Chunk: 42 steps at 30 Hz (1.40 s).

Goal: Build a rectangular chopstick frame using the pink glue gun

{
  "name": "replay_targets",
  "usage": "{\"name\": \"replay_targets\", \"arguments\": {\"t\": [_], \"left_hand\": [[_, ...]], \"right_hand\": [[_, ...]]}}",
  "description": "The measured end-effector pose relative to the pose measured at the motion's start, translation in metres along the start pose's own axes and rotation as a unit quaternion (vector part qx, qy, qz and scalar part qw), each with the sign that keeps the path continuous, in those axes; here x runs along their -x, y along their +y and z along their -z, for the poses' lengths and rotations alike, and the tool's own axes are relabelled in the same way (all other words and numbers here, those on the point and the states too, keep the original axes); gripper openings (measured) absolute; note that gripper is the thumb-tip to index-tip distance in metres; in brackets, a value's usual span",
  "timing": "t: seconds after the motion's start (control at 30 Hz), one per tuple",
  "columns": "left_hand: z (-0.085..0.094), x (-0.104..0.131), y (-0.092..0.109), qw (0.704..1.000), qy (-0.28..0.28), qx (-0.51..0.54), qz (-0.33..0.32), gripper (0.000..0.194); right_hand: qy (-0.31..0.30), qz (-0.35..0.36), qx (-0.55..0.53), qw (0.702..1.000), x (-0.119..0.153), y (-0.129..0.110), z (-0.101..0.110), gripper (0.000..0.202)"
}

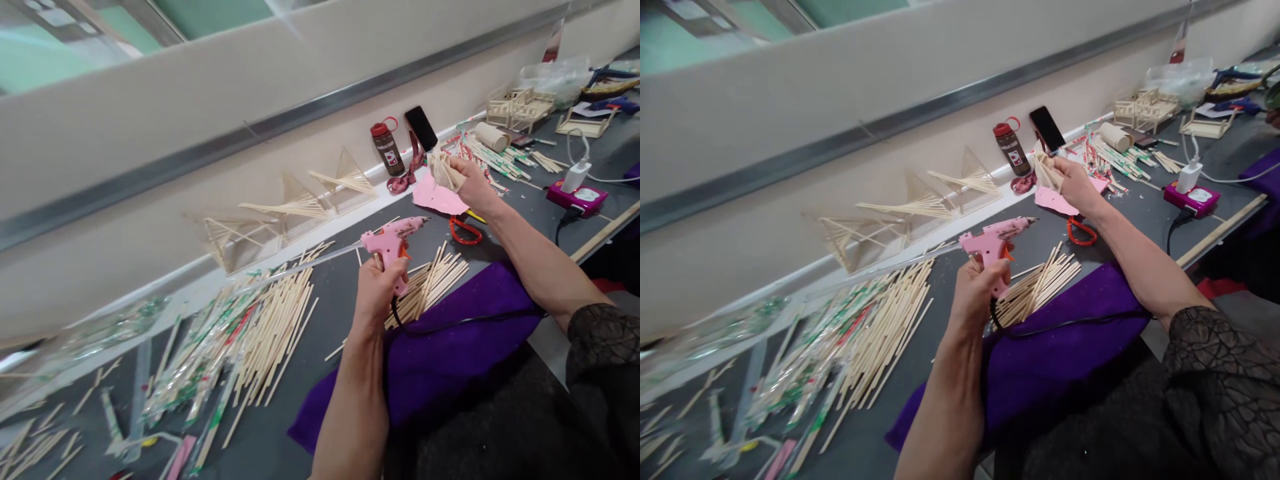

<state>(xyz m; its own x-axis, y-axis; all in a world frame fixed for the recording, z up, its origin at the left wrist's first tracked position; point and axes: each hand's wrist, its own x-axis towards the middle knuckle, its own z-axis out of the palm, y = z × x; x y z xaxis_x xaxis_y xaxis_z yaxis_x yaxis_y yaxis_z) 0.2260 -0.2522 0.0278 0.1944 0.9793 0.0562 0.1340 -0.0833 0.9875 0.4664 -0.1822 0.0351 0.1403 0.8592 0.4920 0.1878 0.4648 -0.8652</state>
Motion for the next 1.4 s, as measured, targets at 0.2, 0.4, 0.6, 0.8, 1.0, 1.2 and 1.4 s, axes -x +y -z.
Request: {"name": "replay_targets", "arguments": {"t": [0.2, 0.4, 0.6, 0.8, 1.0, 1.2, 1.4], "left_hand": [[0.0, -0.001, 0.001, 0.998, -0.02, 0.051, 0.02, 0.017], [0.0, 0.001, 0.0, 0.999, -0.023, 0.031, 0.021, 0.018], [0.003, 0.001, 0.002, 1.0, -0.005, -0.007, 0.01, 0.025], [0.008, 0.002, 0.001, 0.998, 0.001, -0.069, -0.01, 0.023], [0.007, 0.003, 0.003, 0.965, 0.011, -0.246, -0.092, 0.016], [0.007, 0.005, 0.001, 0.933, 0.014, -0.308, -0.186, 0.008], [0.007, 0.004, -0.009, 0.867, 0.177, -0.421, -0.2, 0.016]], "right_hand": [[-0.033, -0.036, -0.094, 0.994, 0.013, -0.012, -0.021, 0.036], [-0.149, 0.077, 0.112, 0.979, 0.023, -0.019, -0.029, 0.017], [-0.23, 0.193, 0.26, 0.918, 0.026, -0.017, -0.034, 0.015], [-0.217, 0.202, 0.276, 0.914, 0.025, -0.009, -0.042, 0.022], [-0.232, 0.118, 0.301, 0.918, 0.024, -0.014, -0.041, 0.025], [-0.032, 0.017, 0.207, 0.978, 0.009, -0.007, -0.021, 0.032], [0.008, -0.135, -0.12, 0.983, 0.01, -0.01, -0.022, 0.039]]}}
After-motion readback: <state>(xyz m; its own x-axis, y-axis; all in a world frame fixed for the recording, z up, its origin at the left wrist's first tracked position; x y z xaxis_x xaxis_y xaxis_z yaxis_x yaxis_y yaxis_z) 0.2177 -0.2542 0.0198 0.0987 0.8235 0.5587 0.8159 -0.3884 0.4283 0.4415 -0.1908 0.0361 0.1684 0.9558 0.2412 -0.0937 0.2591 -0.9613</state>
